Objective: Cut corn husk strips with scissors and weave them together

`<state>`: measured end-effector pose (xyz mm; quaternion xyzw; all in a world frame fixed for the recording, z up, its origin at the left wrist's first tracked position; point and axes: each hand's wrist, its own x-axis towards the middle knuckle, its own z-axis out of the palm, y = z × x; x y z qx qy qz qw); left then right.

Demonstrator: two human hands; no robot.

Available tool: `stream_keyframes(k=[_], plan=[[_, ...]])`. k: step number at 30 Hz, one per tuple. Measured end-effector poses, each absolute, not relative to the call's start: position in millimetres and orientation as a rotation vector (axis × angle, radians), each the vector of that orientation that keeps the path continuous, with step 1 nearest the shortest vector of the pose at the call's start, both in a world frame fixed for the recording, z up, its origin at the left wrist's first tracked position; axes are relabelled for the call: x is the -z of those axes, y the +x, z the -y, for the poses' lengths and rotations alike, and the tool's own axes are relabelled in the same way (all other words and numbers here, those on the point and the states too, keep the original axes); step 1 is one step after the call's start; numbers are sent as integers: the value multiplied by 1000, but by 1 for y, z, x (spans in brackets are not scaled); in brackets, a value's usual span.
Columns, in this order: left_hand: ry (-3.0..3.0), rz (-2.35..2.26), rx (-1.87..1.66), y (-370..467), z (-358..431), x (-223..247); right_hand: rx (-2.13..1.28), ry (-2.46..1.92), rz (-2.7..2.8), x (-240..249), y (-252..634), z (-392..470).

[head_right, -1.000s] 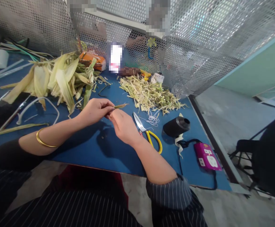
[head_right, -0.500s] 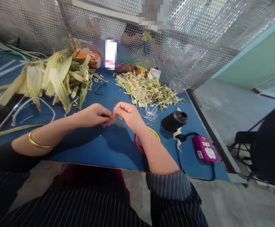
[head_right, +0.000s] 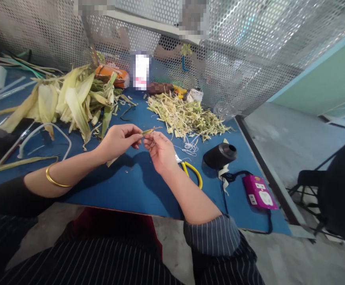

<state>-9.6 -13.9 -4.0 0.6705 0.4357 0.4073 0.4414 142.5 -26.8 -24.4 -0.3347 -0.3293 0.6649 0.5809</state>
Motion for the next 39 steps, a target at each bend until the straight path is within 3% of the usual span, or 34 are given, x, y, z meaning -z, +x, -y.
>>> stream_keyframes(k=[5,11,22,33,39], plan=[[1481,-1097,-1111,-7,11,11,-1124,-877,1109,27,133,36],[1761,-1162,-1143,-8,13,16,-785,-1006,1494,21,132,48],[2109,-1355,-1203,-6,19,15,-708,-1000,1567,22,127,57],[2074,-1133,-715,-16,16,-1,-347,-1032,1986,-2,157,41],[1784,-847,-519,-15,21,-11,-653,-1144,1898,-1,173,21]])
